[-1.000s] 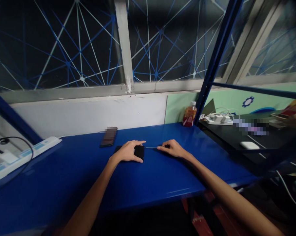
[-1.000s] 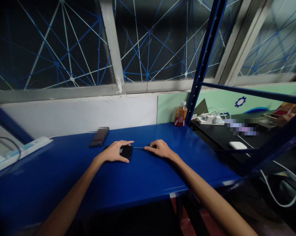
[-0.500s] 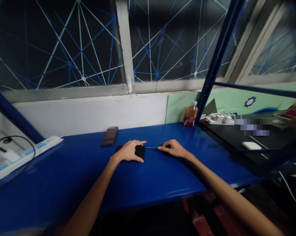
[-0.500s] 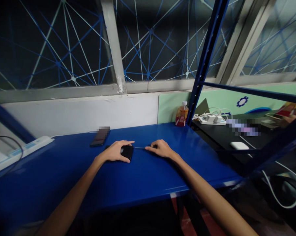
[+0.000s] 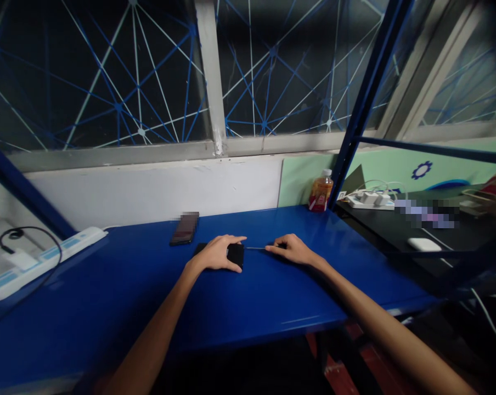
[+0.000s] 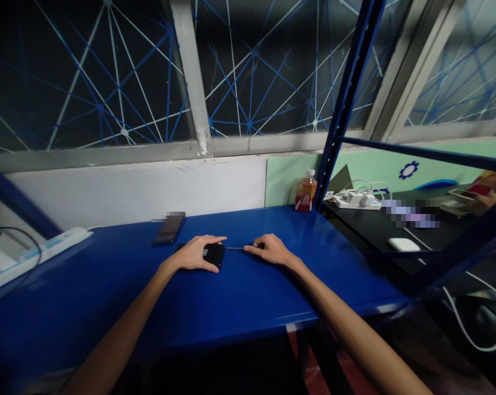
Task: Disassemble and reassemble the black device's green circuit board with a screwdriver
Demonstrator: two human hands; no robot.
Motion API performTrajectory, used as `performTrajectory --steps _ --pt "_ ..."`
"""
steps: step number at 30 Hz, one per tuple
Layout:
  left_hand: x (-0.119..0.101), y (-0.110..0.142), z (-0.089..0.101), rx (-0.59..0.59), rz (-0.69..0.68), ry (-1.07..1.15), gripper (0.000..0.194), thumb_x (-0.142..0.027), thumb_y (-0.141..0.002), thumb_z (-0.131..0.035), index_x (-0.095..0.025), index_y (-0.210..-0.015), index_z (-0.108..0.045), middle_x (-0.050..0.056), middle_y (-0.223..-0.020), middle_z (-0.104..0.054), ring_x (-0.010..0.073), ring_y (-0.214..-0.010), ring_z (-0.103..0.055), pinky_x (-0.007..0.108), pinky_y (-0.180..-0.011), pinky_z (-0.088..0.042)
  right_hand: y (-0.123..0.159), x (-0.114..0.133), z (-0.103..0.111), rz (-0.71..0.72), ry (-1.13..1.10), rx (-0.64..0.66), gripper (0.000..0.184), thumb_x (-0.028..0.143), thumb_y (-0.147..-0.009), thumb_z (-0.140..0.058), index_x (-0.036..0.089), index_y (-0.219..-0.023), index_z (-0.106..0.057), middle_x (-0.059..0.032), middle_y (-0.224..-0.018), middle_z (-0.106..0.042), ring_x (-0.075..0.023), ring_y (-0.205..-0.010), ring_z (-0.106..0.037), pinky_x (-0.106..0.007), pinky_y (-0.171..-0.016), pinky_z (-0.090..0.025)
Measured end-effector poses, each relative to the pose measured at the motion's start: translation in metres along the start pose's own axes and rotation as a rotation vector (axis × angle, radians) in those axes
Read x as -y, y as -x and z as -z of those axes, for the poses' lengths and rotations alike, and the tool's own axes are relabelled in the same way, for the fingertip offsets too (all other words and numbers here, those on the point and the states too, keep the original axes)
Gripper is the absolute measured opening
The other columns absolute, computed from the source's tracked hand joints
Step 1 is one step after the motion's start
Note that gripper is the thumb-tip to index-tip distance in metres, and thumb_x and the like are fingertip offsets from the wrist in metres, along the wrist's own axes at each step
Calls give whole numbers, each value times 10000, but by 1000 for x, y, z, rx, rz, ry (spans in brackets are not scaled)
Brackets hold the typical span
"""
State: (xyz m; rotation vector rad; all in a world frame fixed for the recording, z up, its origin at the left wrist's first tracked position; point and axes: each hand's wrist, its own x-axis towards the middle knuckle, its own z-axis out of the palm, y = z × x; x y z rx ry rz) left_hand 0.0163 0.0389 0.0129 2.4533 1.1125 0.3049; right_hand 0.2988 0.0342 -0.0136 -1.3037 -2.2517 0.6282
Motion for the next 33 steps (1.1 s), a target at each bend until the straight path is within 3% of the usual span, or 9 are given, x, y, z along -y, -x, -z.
performTrajectory --steps 7,10,20,26,33 --pt "1 0 -2 14 18 1 937 -574 -561 -757 -338 -1385 -379 83 -1330 -524 378 -1264 -385 522 -994 -316 1 -1 0 30 71 -14 535 610 -861 -410 170 -622 -599 10 -533 -528 -100 -485 -426 -243 -495 -251" --pt "2 -1 -3 7 23 24 924 -582 -552 -763 -324 -1367 -414 93 -1333 -507 362 -1228 -429 484 -973 -354 1 -3 2 40 97 1 502 582 -873 -412 172 -688 -636 6 -546 -542 -107 -491 -436 -246 -505 -253" --pt "4 -3 -5 -2 6 36 923 -591 -547 -761 -307 -1359 -427 88 -1325 -507 349 -1221 -441 452 -975 -364 0 -5 2 107 120 -56 404 587 -753 -602 184 -733 -589 -2 -697 -592 -123 -586 -477 -238 -549 -282" --pt "4 -4 -6 -22 -3 45 875 -579 -538 -773 -287 -1315 -493 94 -1325 -511 341 -1204 -465 448 -992 -363 1 -4 0 83 136 22 386 571 -797 -555 188 -759 -584 22 -581 -543 -108 -505 -427 -235 -507 -248" --pt "-1 -5 -8 -29 -27 48 816 -581 -532 -779 -267 -1253 -561 90 -1297 -537 333 -1168 -500 444 -984 -379 3 2 3 85 157 11 534 572 -896 -372 178 -570 -525 14 -504 -492 -103 -470 -412 -253 -508 -248"
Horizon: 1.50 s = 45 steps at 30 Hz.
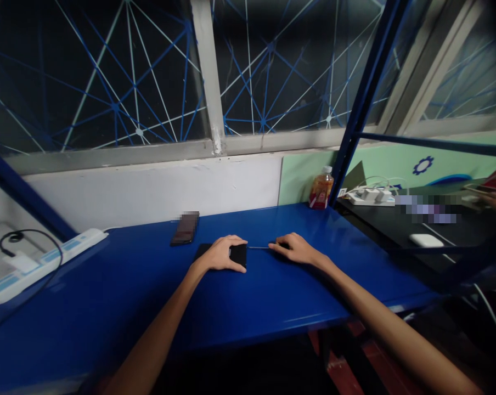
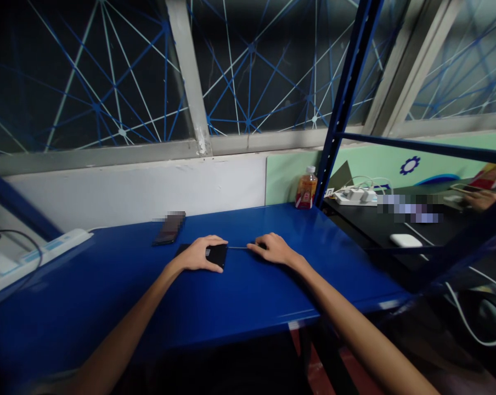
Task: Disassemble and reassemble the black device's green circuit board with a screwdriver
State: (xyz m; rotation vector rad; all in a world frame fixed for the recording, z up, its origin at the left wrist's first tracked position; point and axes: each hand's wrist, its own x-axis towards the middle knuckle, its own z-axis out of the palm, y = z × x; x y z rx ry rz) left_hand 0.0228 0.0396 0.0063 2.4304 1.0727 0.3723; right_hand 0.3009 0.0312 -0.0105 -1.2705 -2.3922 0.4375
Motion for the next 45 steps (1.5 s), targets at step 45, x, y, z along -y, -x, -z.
performTrajectory --steps 45 --pt "1 -2 -7 -36 -21 -19 802 -610 -548 -757 -254 -1243 -573 95 -1266 -550 331 -1146 -514 435 -956 -406 0 -5 -2 11 174 -97 383 580 -743 -625 213 -813 -542 12 -627 -594 -141 -547 -512 -233 -516 -242"
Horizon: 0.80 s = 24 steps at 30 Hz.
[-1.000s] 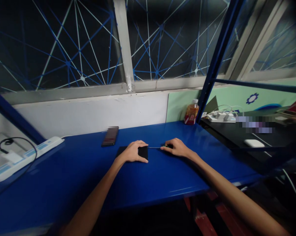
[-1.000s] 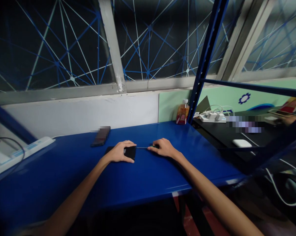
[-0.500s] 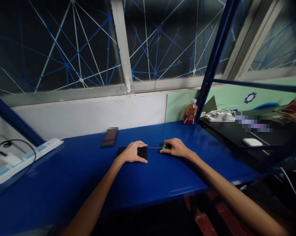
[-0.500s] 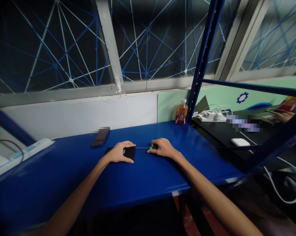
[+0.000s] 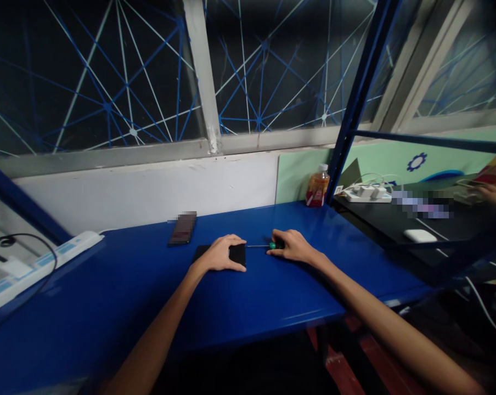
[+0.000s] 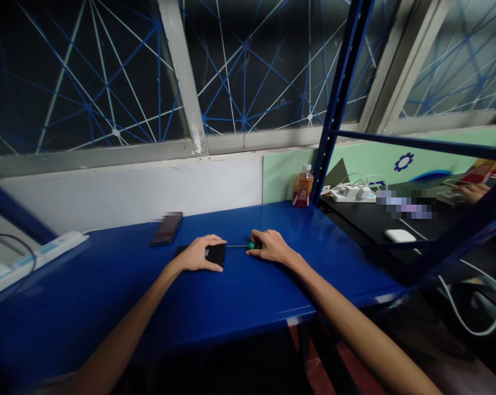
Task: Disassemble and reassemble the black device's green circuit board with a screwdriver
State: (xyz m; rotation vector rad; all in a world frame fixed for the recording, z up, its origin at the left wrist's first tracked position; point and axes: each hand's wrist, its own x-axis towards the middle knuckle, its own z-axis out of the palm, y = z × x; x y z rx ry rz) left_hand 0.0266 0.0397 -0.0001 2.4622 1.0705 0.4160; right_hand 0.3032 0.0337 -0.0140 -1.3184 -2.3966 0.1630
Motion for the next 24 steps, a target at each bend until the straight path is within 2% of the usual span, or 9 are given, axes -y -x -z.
performTrajectory --steps 3,8,14,19,24 --pt "-1 0 1 -1 -10 -2 796 -599 -553 -761 -252 -1244 -570 94 -1255 -553 323 -1141 -517 426 -958 -405 1 3 1 -1 11 -26 380 587 -802 -547 207 -804 -543 -1 -628 -605 -149 -563 -528 -239 -529 -253" --pt "-3 1 3 10 -10 -10 789 -611 -570 -746 -257 -1251 -561 88 -1231 -563 310 -1120 -526 419 -953 -409 1 0 0 8 2 -20 372 500 -913 -413 206 -803 -613 -28 -687 -648 -155 -616 -561 -251 -564 -283" --pt "-4 2 4 17 5 -24 768 -645 -599 -705 -275 -1254 -553 86 -1232 -557 314 -1116 -523 434 -938 -412 -1 -7 2 42 -22 -20 424 578 -840 -506 194 -767 -671 -46 -748 -643 -156 -650 -549 -255 -572 -294" --pt "-2 2 4 20 13 -35 777 -648 -598 -704 -276 -1262 -547 86 -1235 -556 316 -1118 -523 430 -939 -410 -2 -8 2 9 -159 -24 401 591 -718 -645 191 -725 -611 -10 -726 -617 -131 -614 -515 -237 -556 -290" --pt "-1 2 2 17 12 -49 772 -658 -605 -691 -275 -1260 -550 89 -1254 -549 319 -1129 -519 419 -948 -403 -2 -7 0 -26 -176 30 361 538 -703 -676 211 -797 -557 35 -649 -570 -113 -545 -464 -224 -532 -265"
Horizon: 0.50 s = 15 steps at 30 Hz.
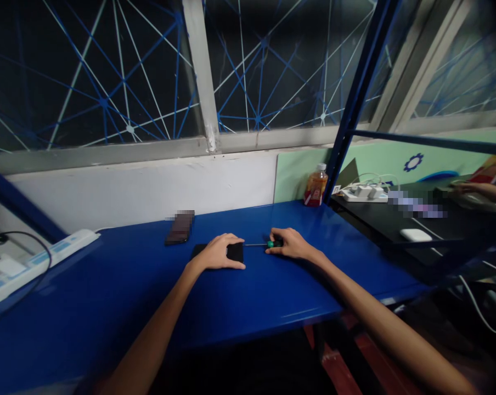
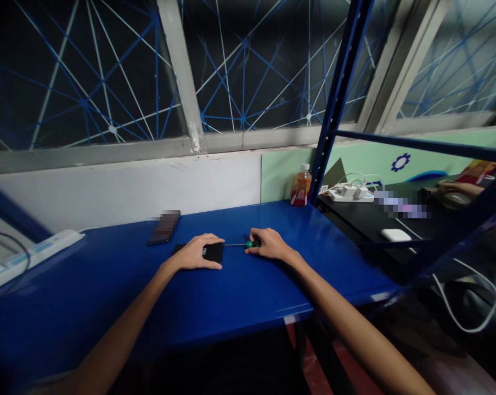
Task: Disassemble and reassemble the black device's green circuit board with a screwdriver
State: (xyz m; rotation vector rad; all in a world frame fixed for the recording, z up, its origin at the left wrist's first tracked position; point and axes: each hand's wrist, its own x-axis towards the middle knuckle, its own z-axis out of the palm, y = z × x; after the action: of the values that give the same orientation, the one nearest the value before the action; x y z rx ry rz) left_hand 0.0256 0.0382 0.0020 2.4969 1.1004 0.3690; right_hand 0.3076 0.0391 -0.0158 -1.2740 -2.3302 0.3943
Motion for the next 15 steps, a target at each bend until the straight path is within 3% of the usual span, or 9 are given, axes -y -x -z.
performTrajectory --steps 4,9,15 --pt "0 -1 0 5 9 -12 782 -664 -606 -683 -274 -1269 -541 96 -1268 -538 329 -1153 -499 428 -951 -398 1 4 0 -2 7 6 359 542 -720 -659 212 -809 -548 29 -656 -576 -119 -553 -475 -227 -538 -274" --pt "-2 0 1 18 18 -11 785 -667 -610 -674 -284 -1280 -527 91 -1266 -534 323 -1152 -494 435 -960 -388 2 9 4 -20 -9 -1 353 516 -880 -458 201 -814 -602 3 -649 -602 -128 -562 -502 -241 -550 -293" --pt "-3 1 3 28 29 4 785 -656 -613 -682 -288 -1287 -521 92 -1262 -533 329 -1147 -491 444 -945 -397 2 7 9 -7 -12 21 348 518 -829 -554 195 -787 -678 -24 -716 -648 -142 -611 -544 -254 -572 -331"
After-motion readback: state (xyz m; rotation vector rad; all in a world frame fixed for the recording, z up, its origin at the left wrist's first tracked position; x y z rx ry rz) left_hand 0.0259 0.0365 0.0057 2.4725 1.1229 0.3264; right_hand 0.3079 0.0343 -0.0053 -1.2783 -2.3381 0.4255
